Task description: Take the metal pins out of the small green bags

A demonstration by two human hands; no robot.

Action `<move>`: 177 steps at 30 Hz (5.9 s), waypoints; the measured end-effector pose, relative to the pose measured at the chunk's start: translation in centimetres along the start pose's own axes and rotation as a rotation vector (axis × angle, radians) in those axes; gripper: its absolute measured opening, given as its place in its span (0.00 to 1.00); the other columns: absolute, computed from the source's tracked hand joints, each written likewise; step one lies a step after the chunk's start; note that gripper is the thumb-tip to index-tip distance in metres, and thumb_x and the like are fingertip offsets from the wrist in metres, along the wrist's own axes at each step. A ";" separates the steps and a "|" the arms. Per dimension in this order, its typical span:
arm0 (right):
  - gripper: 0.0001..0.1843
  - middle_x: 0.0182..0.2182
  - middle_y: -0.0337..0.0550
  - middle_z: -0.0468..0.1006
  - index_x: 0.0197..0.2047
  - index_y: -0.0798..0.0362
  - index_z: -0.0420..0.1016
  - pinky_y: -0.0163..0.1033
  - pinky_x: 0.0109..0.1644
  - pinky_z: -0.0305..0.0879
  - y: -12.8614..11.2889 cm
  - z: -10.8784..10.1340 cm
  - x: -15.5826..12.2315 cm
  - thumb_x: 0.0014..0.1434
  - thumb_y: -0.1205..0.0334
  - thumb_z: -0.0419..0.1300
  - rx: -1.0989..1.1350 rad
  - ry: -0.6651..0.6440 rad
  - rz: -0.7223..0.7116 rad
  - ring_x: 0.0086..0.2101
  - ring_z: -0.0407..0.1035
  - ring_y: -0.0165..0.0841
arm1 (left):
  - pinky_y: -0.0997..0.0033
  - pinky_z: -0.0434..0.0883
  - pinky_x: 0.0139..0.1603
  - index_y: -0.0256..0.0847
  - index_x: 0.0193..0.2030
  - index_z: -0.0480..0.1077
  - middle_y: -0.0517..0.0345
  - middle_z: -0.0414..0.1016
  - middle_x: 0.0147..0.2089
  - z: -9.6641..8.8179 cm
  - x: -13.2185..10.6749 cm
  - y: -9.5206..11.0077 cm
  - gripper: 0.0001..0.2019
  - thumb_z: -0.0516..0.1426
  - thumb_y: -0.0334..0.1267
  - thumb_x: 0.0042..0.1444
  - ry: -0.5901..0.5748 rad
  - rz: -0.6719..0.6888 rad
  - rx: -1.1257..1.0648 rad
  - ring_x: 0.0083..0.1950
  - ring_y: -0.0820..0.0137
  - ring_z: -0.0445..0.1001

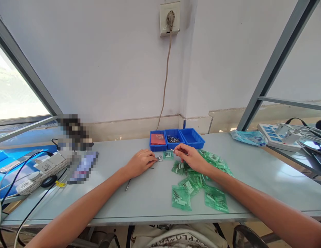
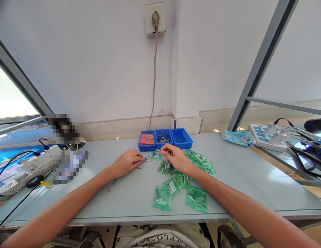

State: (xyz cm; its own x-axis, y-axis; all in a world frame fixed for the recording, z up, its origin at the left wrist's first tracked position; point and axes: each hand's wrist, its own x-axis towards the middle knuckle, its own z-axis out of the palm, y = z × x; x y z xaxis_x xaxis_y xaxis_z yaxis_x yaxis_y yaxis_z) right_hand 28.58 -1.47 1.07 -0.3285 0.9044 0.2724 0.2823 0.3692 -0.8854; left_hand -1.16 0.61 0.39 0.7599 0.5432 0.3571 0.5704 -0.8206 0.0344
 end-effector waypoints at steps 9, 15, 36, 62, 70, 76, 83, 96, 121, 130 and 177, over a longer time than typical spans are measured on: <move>0.15 0.35 0.37 0.72 0.42 0.49 0.73 0.39 0.33 0.63 0.2 0.0 0.1 0.69 0.45 0.58 0.014 -0.004 0.001 0.29 0.65 0.31 | 0.64 0.69 0.50 0.43 0.48 0.77 0.54 0.79 0.47 0.3 0.0 -0.4 0.10 0.55 0.40 0.73 0.031 -0.060 -0.037 0.49 0.64 0.74; 0.15 0.35 0.37 0.72 0.41 0.49 0.73 0.39 0.34 0.64 0.0 0.0 0.0 0.68 0.45 0.58 0.009 -0.005 0.012 0.29 0.65 0.31 | 0.61 0.68 0.52 0.43 0.51 0.75 0.53 0.78 0.50 0.8 -0.2 -0.6 0.11 0.55 0.45 0.73 0.050 -0.123 -0.037 0.49 0.63 0.74; 0.18 0.35 0.38 0.72 0.42 0.48 0.73 0.40 0.34 0.65 -0.1 0.1 0.1 0.67 0.42 0.59 0.018 -0.004 0.008 0.29 0.65 0.32 | 0.63 0.67 0.51 0.44 0.47 0.77 0.55 0.79 0.47 0.7 0.0 -0.6 0.10 0.56 0.42 0.73 0.037 -0.148 -0.121 0.49 0.63 0.73; 0.18 0.36 0.39 0.73 0.42 0.48 0.74 0.40 0.36 0.68 0.3 0.1 0.2 0.67 0.41 0.58 0.027 0.003 -0.007 0.31 0.65 0.34 | 0.62 0.67 0.53 0.44 0.46 0.77 0.54 0.79 0.48 0.7 -0.1 -0.8 0.10 0.56 0.43 0.73 0.028 -0.140 -0.138 0.50 0.63 0.73; 0.17 0.36 0.39 0.73 0.42 0.48 0.74 0.40 0.36 0.68 0.2 0.1 0.2 0.67 0.42 0.58 0.053 0.000 0.001 0.31 0.66 0.33 | 0.62 0.67 0.54 0.43 0.47 0.78 0.54 0.79 0.47 0.5 -0.1 -0.7 0.10 0.56 0.43 0.73 0.019 -0.142 -0.138 0.50 0.63 0.73; 0.20 0.32 0.38 0.73 0.41 0.49 0.74 0.40 0.35 0.67 0.3 0.1 0.3 0.68 0.40 0.56 0.065 0.007 0.016 0.29 0.66 0.33 | 0.61 0.68 0.53 0.44 0.46 0.78 0.54 0.79 0.46 0.4 0.0 -0.7 0.11 0.55 0.43 0.73 0.017 -0.130 -0.138 0.49 0.63 0.73; 0.20 0.35 0.40 0.75 0.46 0.48 0.75 0.40 0.33 0.65 0.2 0.0 0.3 0.67 0.41 0.56 0.062 0.063 0.000 0.28 0.66 0.32 | 0.62 0.67 0.53 0.45 0.46 0.79 0.55 0.80 0.47 0.4 0.1 -0.7 0.10 0.56 0.43 0.72 0.014 -0.137 -0.138 0.49 0.63 0.72; 0.12 0.37 0.43 0.76 0.41 0.49 0.74 0.42 0.39 0.65 0.1 -0.2 0.3 0.64 0.49 0.63 -0.072 0.167 -0.093 0.36 0.68 0.37 | 0.62 0.67 0.55 0.44 0.46 0.78 0.55 0.80 0.47 0.3 0.1 -0.6 0.09 0.57 0.42 0.72 0.008 -0.147 -0.177 0.49 0.63 0.73; 0.18 0.35 0.39 0.76 0.48 0.49 0.77 0.37 0.28 0.63 0.6 -0.3 1.1 0.66 0.43 0.61 0.074 0.157 0.031 0.26 0.65 0.31 | 0.60 0.65 0.57 0.45 0.45 0.78 0.55 0.80 0.46 0.3 0.5 -0.7 0.11 0.57 0.46 0.71 0.003 -0.149 -0.288 0.49 0.62 0.73; 0.17 0.57 0.46 0.78 0.54 0.44 0.83 0.53 0.61 0.61 -0.3 0.8 -0.6 0.75 0.52 0.54 -0.522 -0.368 -0.405 0.54 0.67 0.44 | 0.61 0.65 0.56 0.46 0.43 0.77 0.58 0.79 0.45 0.0 0.6 0.3 0.08 0.58 0.44 0.70 -0.021 -0.149 -0.317 0.49 0.63 0.73; 0.19 0.44 0.49 0.79 0.56 0.46 0.80 0.48 0.50 0.64 1.0 1.0 -0.3 0.77 0.60 0.48 -0.698 -0.256 -0.462 0.45 0.68 0.42 | 0.60 0.67 0.53 0.43 0.43 0.72 0.54 0.77 0.45 0.1 0.4 1.3 0.15 0.59 0.53 0.67 -0.027 -0.176 -0.237 0.48 0.60 0.73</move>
State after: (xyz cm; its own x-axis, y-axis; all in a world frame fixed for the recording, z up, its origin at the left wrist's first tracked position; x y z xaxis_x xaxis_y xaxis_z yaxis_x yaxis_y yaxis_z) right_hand 28.01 -1.57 -0.25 -0.7148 0.5873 0.3796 0.5311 0.8091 -0.2517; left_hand -0.11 -0.25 0.50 0.6654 0.6831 0.3010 0.6084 -0.7299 0.3115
